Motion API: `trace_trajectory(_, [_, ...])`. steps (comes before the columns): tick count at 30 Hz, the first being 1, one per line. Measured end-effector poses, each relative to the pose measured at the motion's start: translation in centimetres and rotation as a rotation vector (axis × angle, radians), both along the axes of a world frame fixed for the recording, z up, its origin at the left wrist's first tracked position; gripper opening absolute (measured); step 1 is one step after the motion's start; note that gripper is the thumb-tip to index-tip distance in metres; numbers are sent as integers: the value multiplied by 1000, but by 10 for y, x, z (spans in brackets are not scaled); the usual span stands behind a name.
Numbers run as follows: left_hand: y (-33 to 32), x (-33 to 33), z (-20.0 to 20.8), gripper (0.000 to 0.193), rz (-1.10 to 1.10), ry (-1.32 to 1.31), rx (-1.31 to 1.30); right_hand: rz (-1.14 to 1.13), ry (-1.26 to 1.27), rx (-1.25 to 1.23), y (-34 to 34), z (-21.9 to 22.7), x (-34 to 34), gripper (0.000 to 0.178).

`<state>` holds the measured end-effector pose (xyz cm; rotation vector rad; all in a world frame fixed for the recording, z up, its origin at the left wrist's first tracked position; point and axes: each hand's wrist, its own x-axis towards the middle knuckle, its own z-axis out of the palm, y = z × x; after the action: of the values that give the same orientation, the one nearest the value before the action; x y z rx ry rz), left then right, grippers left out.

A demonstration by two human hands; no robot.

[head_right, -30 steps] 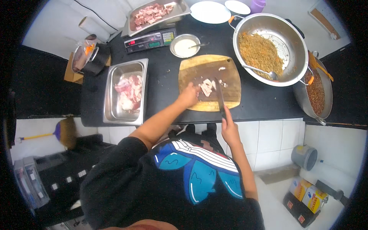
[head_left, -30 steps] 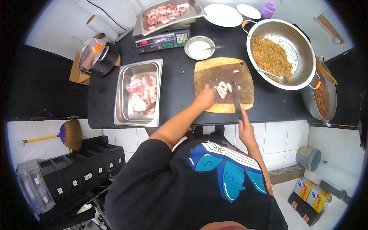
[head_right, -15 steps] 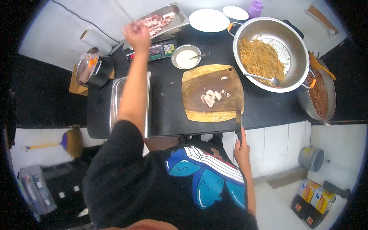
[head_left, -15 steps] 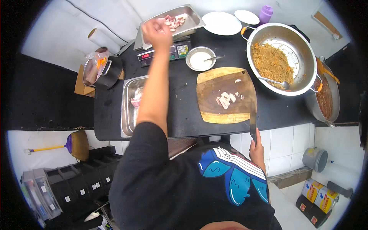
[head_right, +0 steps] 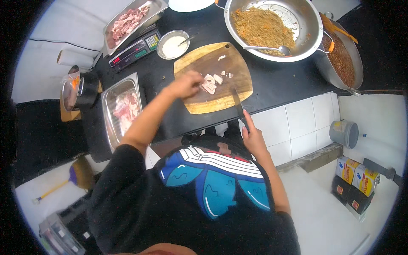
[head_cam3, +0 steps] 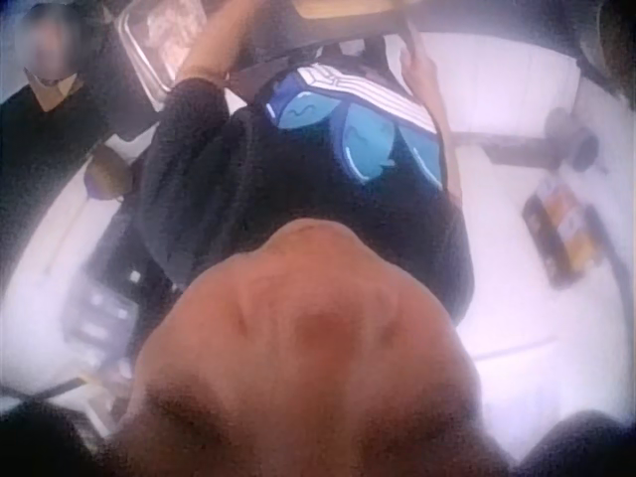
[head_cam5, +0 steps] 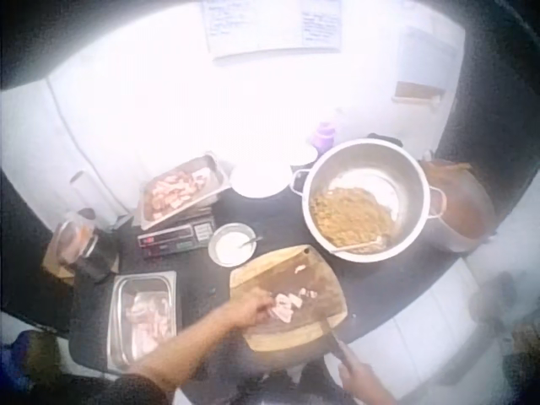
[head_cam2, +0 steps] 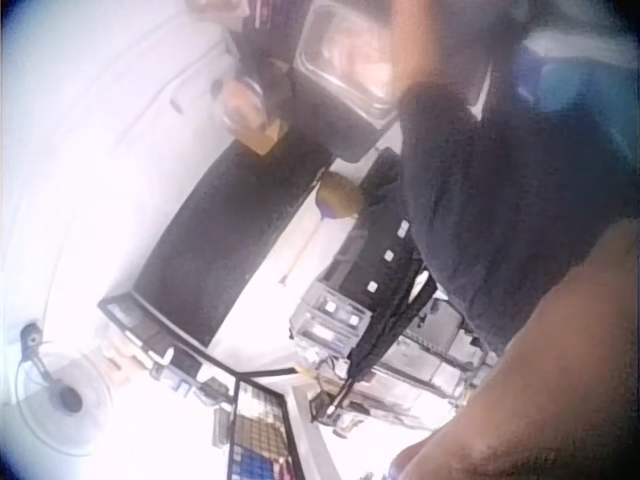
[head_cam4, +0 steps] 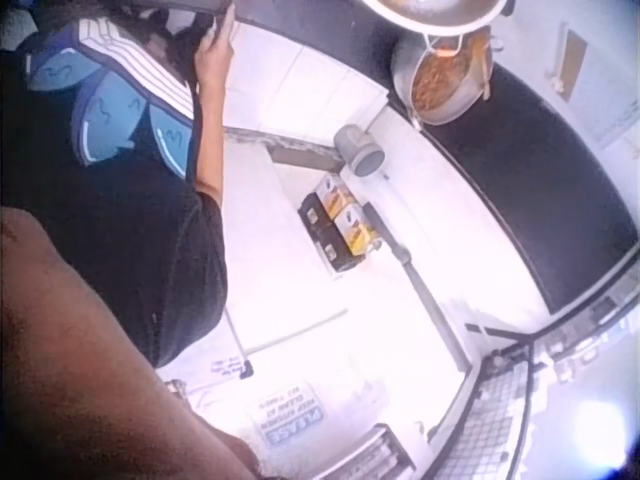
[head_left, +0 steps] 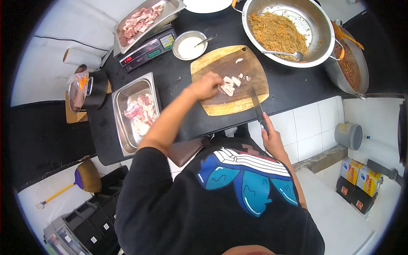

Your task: The person cuts raw meat into small pieces on a wooden board using a knife and moves them into a tray on a digital scale.

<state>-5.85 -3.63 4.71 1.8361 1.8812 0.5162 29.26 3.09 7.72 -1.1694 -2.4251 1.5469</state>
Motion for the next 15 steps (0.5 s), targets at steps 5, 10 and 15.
trace_trajectory(5, [8, 36, -33, 32, 232, 109, 131, 38, 5, -6, -1, 1, -9, 62])
trace_trajectory(10, [8, 51, -17, 33, 365, -124, -113, 93, 106, 58, -5, -16, -12, 62])
trace_trajectory(15, [-25, 63, -39, 40, 710, -138, -122, 184, 175, 147, -9, -17, -17, 62])
